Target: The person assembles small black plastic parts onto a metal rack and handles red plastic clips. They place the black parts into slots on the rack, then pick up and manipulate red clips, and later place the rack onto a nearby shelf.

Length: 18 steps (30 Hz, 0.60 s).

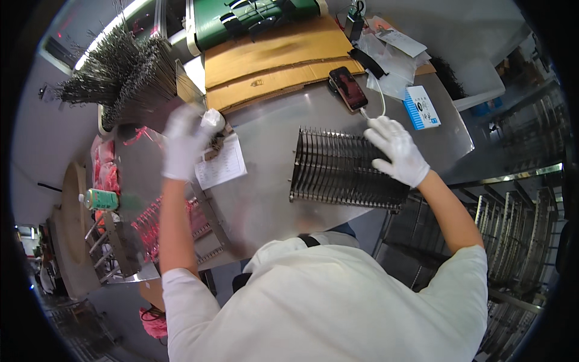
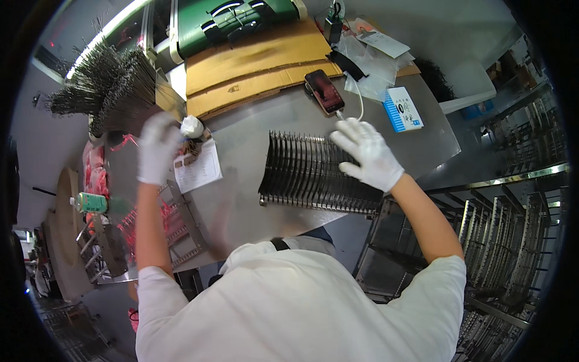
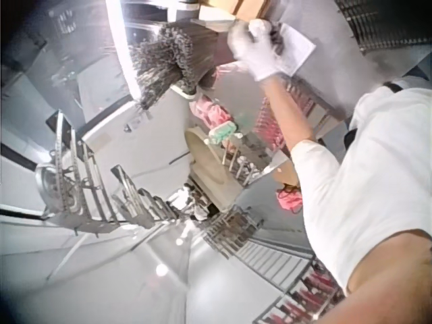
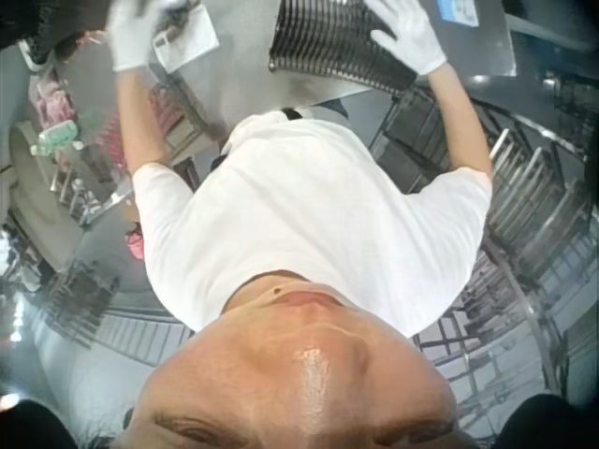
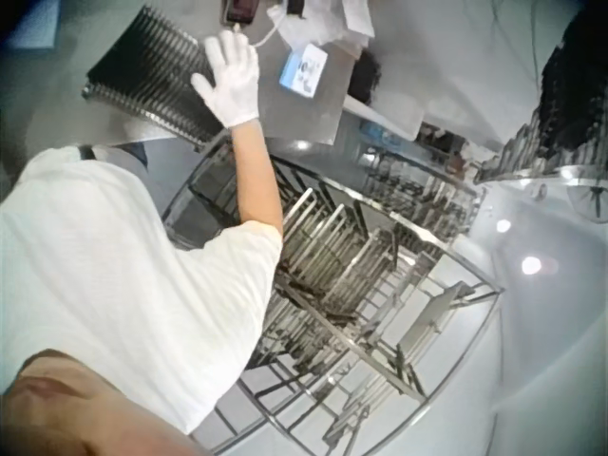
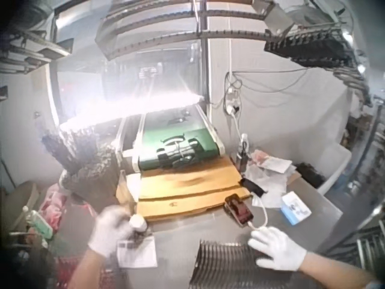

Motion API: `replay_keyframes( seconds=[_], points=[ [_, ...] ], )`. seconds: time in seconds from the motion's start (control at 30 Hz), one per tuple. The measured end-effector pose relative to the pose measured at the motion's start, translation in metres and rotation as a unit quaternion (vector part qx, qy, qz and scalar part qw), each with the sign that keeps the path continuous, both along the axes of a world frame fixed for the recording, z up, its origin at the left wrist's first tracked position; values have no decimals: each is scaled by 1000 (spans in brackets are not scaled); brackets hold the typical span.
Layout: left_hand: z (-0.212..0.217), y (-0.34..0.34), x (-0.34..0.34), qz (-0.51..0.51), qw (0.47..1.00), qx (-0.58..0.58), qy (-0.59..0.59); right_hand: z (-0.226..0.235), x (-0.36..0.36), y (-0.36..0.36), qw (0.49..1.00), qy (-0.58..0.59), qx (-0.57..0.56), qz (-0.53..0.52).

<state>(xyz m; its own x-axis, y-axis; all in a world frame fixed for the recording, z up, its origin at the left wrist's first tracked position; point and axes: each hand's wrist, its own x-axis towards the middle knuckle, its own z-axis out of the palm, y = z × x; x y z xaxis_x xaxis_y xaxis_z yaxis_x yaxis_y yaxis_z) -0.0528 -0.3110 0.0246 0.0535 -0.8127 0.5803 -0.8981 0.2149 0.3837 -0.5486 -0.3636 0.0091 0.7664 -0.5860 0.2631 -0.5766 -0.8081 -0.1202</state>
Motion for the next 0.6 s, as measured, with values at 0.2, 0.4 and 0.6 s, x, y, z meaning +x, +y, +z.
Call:
replay_keyframes(
  seconds=[0.2, 0.4, 0.6],
  points=[
    [132, -86, 180, 362, 924, -20, -122, -10, 101, -29, 979, -7, 18, 203],
    [126, -104, 241, 287, 957, 22, 39, -47, 122, -36, 978, 69, 65, 186],
    [143, -103, 224, 318, 941, 4, -111, -49, 122, -38, 978, 49, 66, 191]
  ],
)
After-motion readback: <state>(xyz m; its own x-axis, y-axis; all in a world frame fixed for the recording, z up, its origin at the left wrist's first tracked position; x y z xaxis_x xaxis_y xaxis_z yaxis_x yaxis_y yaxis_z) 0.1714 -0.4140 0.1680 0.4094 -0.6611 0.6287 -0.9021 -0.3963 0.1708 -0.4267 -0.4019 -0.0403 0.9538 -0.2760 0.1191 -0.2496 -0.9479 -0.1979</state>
